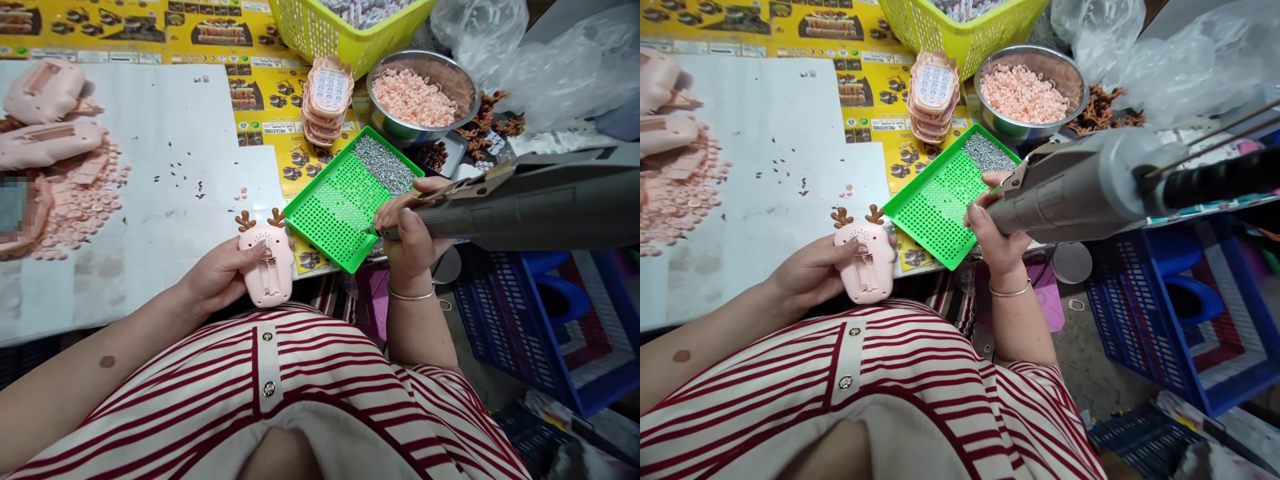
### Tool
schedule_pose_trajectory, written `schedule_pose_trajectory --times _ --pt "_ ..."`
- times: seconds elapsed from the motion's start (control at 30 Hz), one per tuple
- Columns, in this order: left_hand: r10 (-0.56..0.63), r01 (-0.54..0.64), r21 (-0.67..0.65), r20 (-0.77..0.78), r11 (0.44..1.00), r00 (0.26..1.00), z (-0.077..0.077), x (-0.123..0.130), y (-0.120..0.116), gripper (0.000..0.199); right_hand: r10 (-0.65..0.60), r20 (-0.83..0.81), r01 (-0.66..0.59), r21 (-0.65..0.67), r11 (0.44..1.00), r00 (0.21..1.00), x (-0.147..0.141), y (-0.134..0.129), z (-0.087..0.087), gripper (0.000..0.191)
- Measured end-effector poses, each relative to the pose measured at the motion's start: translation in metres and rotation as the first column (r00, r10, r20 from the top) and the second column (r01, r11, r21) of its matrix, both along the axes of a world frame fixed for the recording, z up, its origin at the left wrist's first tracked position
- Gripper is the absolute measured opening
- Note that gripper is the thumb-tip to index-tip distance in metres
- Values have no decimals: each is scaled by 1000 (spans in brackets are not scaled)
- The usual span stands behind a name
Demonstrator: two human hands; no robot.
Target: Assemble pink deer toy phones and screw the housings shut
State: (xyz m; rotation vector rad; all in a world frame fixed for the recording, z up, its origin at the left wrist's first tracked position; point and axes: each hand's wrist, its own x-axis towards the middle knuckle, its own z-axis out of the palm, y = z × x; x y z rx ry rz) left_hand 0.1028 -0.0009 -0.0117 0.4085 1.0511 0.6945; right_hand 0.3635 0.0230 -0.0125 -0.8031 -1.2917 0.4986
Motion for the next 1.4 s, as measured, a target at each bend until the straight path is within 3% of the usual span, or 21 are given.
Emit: schedule_pose_trajectory --times 0.1,0.3,0.57,0.73,0.83,0.9,1.07,1.4 --pt "-7 7 -5 -7 1000 1000 2 0 0 53 66 -11 -64 101 993 998 2 6 -2 30" --pt "-24 25 -7 17 1000 1000 3 -3 -2 42 45 39 -44 -25 999 998 4 5 1 29" --pt "-40 41 -49 30 998 999 4 -5 -6 38 50 -2 -50 2 999 999 7 7 -3 32" --pt "-53 58 -104 53 993 997 5 -4 -10 35 110 -60 -98 167 981 992 -7 2 24 26" --pt "-45 50 -85 59 995 997 3 -3 -11 35 134 -132 -111 162 980 982 -32 -9 47 18" --pt "-40 44 -61 63 997 997 2 -1 -10 35 209 -174 -182 156 971 962 -51 -15 55 17" --pt "-51 49 20 120 999 991 2 3 -8 37 409 -167 -385 160 909 897 -84 -18 43 28" --pt "-87 87 11 193 996 977 1 1 -4 41 443 -155 -446 23 895 883 -99 -12 28 25"
